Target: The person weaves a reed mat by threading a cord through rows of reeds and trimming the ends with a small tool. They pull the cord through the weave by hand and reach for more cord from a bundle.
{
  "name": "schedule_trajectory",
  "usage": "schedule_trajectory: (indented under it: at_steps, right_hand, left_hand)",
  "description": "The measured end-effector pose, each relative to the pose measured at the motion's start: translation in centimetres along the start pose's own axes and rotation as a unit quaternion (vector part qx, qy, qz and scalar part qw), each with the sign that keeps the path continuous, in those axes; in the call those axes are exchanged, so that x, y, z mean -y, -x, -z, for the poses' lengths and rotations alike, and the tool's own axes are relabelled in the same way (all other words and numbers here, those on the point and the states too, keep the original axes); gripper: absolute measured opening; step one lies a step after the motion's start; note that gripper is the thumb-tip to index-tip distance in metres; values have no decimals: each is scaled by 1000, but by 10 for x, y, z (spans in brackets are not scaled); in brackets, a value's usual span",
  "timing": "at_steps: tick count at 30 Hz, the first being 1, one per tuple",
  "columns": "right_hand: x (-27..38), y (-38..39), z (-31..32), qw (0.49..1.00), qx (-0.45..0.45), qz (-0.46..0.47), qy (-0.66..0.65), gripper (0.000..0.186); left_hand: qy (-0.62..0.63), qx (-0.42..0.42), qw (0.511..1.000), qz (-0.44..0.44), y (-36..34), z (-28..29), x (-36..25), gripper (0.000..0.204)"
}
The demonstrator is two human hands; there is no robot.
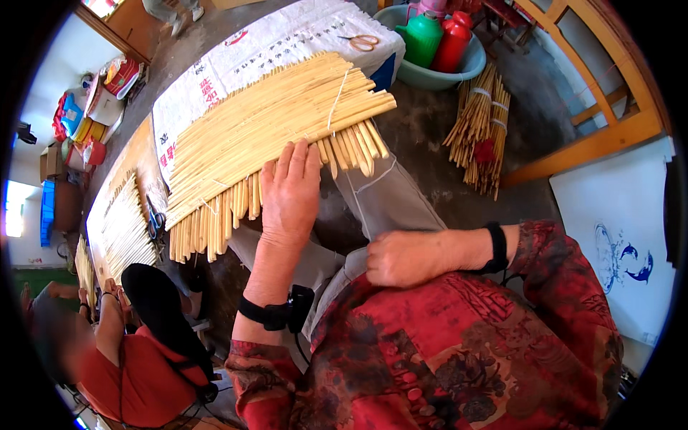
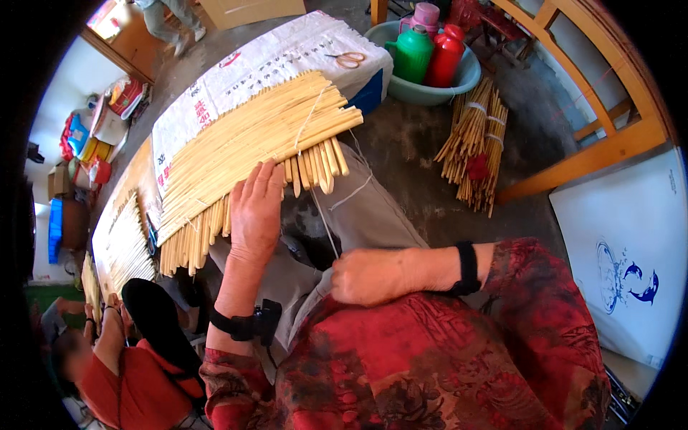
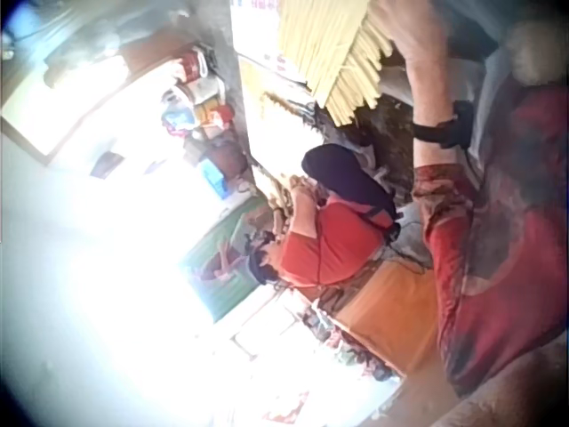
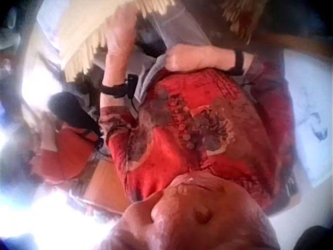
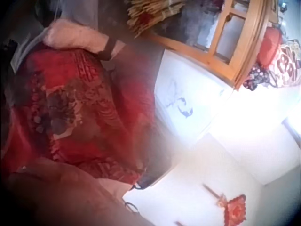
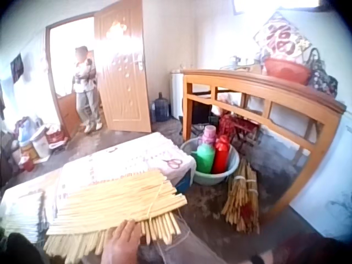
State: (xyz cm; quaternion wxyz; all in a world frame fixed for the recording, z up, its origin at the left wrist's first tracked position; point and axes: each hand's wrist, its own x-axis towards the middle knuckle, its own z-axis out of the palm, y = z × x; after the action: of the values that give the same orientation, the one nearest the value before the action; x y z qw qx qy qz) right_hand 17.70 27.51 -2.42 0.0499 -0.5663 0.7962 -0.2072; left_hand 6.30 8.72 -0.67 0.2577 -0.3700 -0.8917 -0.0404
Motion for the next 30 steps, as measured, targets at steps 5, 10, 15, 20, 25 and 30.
schedule_trajectory:
  at_steps: [5,10,15,20,25,30]
  right_hand:
    - [-13,-18,13,1000,4,5,-18,12]
    - [-35,2,12,998,-20,-38,36,14]
    - [-38,68,4,983,-59,-176,-3,14]
    - [-44,157,21,930,-154,-324,74,9]
    - [-14,144,16,978,-84,-186,43,7]
    - [-3,161,10,934,-206,-291,-34,16]
  left_hand:
    - [66,4,998,16,-49,40,35,29]
    - [113,37,992,43,-83,72,60,22]
    - [123,41,990,52,-89,70,65,24]
    - [80,23,996,19,-76,51,53,26]
    - [42,8,998,37,-74,44,39,31]
    - [24,-1,1000,17,-41,23,25,34]
